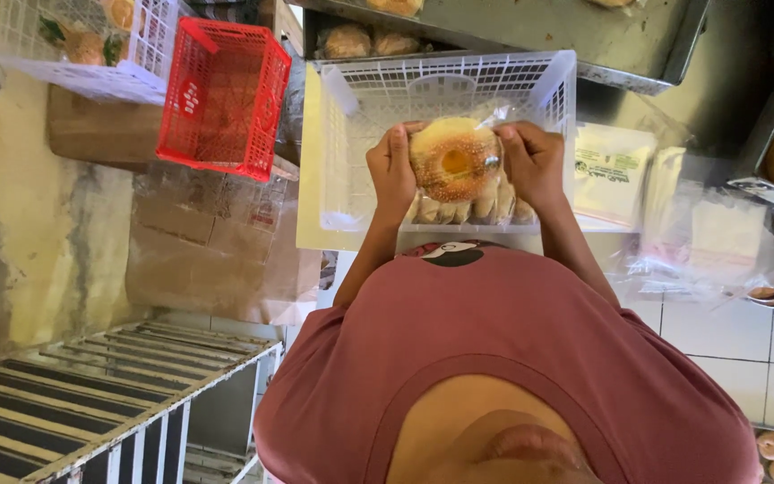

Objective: The person packages bread by picking up individual pieces from a tray and placing them into plastic bags, then arranging the bagged bread into a white plastic crate.

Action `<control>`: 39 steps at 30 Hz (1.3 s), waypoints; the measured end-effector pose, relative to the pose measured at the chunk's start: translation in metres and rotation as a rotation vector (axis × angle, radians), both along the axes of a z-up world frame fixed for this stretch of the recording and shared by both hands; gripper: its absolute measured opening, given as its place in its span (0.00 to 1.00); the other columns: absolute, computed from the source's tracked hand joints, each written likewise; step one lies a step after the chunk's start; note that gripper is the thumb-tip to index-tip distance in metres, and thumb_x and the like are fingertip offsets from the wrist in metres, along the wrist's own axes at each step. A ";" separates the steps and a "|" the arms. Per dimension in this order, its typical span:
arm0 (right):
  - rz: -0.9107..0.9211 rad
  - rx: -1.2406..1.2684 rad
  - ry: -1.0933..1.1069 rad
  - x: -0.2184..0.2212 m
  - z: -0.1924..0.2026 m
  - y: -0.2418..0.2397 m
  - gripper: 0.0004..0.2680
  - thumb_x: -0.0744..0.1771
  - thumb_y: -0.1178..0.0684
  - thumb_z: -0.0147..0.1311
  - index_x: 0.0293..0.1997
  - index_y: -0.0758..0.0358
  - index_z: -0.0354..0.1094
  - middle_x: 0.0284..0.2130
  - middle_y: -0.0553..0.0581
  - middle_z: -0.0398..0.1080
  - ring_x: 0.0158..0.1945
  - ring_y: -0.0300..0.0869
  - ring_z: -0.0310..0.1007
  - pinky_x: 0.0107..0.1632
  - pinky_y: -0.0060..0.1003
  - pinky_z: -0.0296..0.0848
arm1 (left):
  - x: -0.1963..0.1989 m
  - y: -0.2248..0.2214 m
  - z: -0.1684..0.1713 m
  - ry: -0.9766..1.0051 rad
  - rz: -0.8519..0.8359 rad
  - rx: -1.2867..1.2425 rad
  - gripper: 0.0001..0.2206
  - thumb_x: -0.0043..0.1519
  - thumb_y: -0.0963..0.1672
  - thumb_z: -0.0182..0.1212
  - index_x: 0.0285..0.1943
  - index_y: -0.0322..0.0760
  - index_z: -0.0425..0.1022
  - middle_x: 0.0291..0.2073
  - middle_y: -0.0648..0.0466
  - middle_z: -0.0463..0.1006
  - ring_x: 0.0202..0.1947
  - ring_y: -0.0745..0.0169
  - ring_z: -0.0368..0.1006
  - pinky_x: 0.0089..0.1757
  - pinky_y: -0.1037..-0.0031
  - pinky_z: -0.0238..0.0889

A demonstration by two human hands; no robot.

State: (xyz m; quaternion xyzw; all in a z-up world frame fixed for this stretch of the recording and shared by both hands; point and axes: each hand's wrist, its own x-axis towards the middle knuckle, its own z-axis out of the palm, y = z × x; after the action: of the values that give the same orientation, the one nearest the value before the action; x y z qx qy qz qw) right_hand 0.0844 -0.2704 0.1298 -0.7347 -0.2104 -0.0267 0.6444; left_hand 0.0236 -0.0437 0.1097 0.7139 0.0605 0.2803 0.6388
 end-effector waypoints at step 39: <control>-0.001 -1.090 0.335 -0.033 -0.039 0.018 0.10 0.68 0.48 0.52 0.43 0.61 0.80 0.40 0.65 0.77 0.42 0.59 0.76 0.46 0.51 0.73 | -0.076 0.132 0.021 0.062 0.209 0.140 0.20 0.75 0.48 0.45 0.49 0.28 0.81 0.40 0.47 0.85 0.42 0.62 0.79 0.46 0.73 0.70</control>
State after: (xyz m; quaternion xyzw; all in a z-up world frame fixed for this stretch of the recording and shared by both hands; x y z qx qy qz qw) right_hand 0.0519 -0.2524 0.0908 -0.9553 -0.0882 0.2025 0.1965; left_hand -0.0524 0.0886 0.1302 0.7550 0.1346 0.3264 0.5525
